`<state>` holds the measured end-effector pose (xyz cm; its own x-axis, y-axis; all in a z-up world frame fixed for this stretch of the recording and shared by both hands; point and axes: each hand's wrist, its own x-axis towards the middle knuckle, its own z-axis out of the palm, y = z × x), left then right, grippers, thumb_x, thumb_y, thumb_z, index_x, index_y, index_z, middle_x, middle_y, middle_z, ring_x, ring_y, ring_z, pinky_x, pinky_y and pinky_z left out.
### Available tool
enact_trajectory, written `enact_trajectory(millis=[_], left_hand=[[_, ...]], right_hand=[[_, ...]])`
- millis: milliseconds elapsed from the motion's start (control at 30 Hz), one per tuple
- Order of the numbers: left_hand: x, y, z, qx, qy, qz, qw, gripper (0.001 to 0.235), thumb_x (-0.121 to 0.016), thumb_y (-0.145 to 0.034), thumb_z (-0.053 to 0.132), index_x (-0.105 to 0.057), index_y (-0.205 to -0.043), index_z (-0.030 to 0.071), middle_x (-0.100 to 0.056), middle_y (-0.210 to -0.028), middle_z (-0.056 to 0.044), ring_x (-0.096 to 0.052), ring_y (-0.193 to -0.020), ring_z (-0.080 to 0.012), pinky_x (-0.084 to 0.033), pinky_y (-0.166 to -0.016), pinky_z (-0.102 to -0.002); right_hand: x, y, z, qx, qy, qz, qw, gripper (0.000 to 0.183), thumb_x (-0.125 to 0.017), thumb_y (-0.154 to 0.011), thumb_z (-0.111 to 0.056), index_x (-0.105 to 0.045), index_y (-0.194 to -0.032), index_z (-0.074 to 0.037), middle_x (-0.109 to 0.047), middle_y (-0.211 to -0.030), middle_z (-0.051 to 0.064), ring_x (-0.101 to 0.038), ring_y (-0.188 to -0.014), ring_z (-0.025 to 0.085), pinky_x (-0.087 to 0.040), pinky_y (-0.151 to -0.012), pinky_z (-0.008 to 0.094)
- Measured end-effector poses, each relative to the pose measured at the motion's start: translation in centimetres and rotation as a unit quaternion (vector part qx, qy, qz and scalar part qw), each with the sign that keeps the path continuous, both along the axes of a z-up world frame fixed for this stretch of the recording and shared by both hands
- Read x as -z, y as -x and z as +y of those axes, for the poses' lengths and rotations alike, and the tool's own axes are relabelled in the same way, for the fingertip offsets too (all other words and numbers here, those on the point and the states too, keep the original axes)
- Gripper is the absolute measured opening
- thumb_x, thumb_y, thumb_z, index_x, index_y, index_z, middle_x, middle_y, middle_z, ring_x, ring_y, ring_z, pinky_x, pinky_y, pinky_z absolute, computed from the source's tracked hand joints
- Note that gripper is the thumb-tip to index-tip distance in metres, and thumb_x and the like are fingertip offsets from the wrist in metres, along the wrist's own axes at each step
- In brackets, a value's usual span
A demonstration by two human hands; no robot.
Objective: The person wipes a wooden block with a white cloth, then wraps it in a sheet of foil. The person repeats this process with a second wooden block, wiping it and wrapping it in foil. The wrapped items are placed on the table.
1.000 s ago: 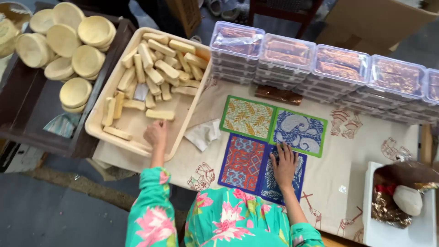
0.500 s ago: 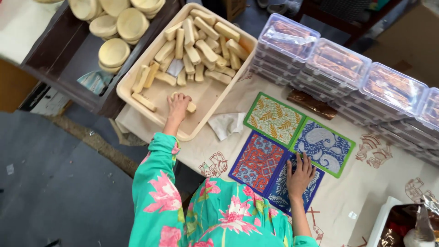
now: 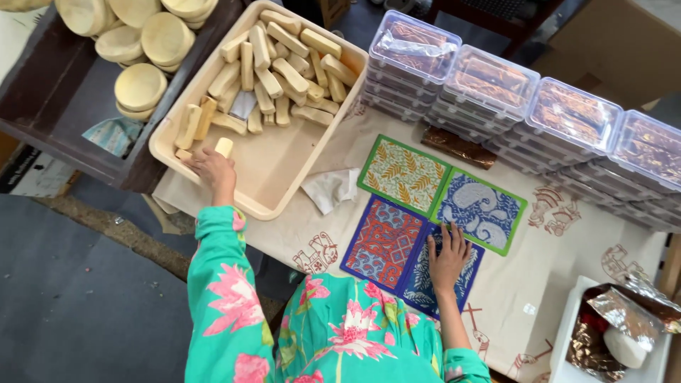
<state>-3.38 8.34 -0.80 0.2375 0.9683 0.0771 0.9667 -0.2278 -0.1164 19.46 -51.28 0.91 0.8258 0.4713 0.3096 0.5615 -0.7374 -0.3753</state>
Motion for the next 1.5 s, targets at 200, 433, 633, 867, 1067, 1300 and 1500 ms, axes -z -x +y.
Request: enact_trajectory(millis=[200, 433, 633, 867, 1067, 1300, 1500], left_hand=[[-1.6, -3.2, -4.8, 0.039, 0.073, 0.01, 0.997, 0.085, -0.082, -0.084, 0.041, -0.042, -0.139, -0.01, -0.038, -0.141, -0.039, -0.045, -0.127, -0.0606, -0.046, -0.102, -0.058], [-4.2, -4.6, -11.9, 0.181, 0.15, -0.255, 0.938, 0.056, -0.078, -0.086, 0.022, -0.042, -0.12, -0.005, -0.056, -0.122, -0.033, -0.065, -0.1, -0.0486, -0.053, -0.083, -0.051], [1.3, -5.7, -8.6, 0.17, 0.086, -0.444, 0.875, 0.045, -0.061, -0.113, 0.025, -0.031, -0.131, -0.003, -0.062, -0.118, -0.036, -0.062, -0.112, -0.0525, -0.051, -0.096, -0.056], [-0.8, -7.1, -10.7, 0.142, 0.024, -0.261, 0.954, 0.081, -0.084, -0.078, 0.04, -0.033, -0.13, 0.005, -0.063, -0.111, -0.038, -0.064, -0.103, -0.0541, -0.053, -0.082, -0.058], [-9.2, -8.2, -12.8, 0.182, 0.072, -0.298, 0.934, 0.065, -0.076, -0.097, 0.035, -0.036, -0.14, 0.008, -0.069, -0.118, -0.027, -0.067, -0.106, -0.0477, -0.052, -0.088, -0.055], [-7.9, -13.5, -29.0, 0.499, 0.176, -0.395, 0.751, 0.049, -0.08, -0.087, 0.018, -0.058, -0.13, 0.011, -0.066, -0.106, -0.012, -0.066, -0.092, -0.0322, -0.054, -0.082, -0.045], [-2.7, -18.6, -41.0, 0.67, 0.154, -0.131, 0.714, 0.055, -0.08, -0.084, 0.022, -0.058, -0.133, 0.01, -0.066, -0.114, -0.007, -0.061, -0.109, -0.0279, -0.047, -0.095, -0.047]], right_hand=[[-0.3, -0.2, 0.5, 0.001, -0.007, 0.003, 1.0, 0.049, -0.062, -0.104, -0.04, -0.059, -0.145, -0.013, -0.052, -0.154, 0.009, -0.042, -0.148, 0.03, -0.022, -0.125, 0.052], [-0.3, -0.1, 0.2, 0.008, -0.008, 0.011, 1.0, 0.05, -0.063, -0.103, -0.039, -0.058, -0.145, -0.013, -0.052, -0.154, 0.009, -0.041, -0.148, 0.03, -0.021, -0.126, 0.052], [-0.5, -0.1, 0.3, 0.013, -0.005, 0.012, 1.0, 0.05, -0.064, -0.101, -0.039, -0.059, -0.144, -0.013, -0.052, -0.154, 0.009, -0.042, -0.147, 0.03, -0.022, -0.125, 0.052], [-0.5, -0.1, 0.3, 0.022, -0.019, 0.012, 1.0, 0.05, -0.064, -0.099, -0.038, -0.059, -0.143, -0.014, -0.051, -0.153, 0.008, -0.042, -0.146, 0.03, -0.023, -0.124, 0.052], [-0.6, 0.0, 0.5, 0.038, -0.014, 0.011, 0.999, 0.051, -0.065, -0.098, -0.039, -0.058, -0.143, -0.014, -0.051, -0.152, 0.007, -0.041, -0.145, 0.029, -0.022, -0.123, 0.052], [-0.7, 0.0, 0.4, 0.034, -0.033, 0.032, 0.998, 0.046, -0.056, -0.103, -0.041, -0.061, -0.14, -0.015, -0.053, -0.151, 0.007, -0.042, -0.145, 0.029, -0.023, -0.123, 0.05], [2.9, -1.8, -1.6, 0.1, -0.427, 0.272, 0.856, 0.063, -0.032, -0.111, -0.052, -0.069, -0.133, -0.006, -0.068, -0.139, 0.014, -0.058, -0.135, 0.028, -0.036, -0.121, 0.037]])
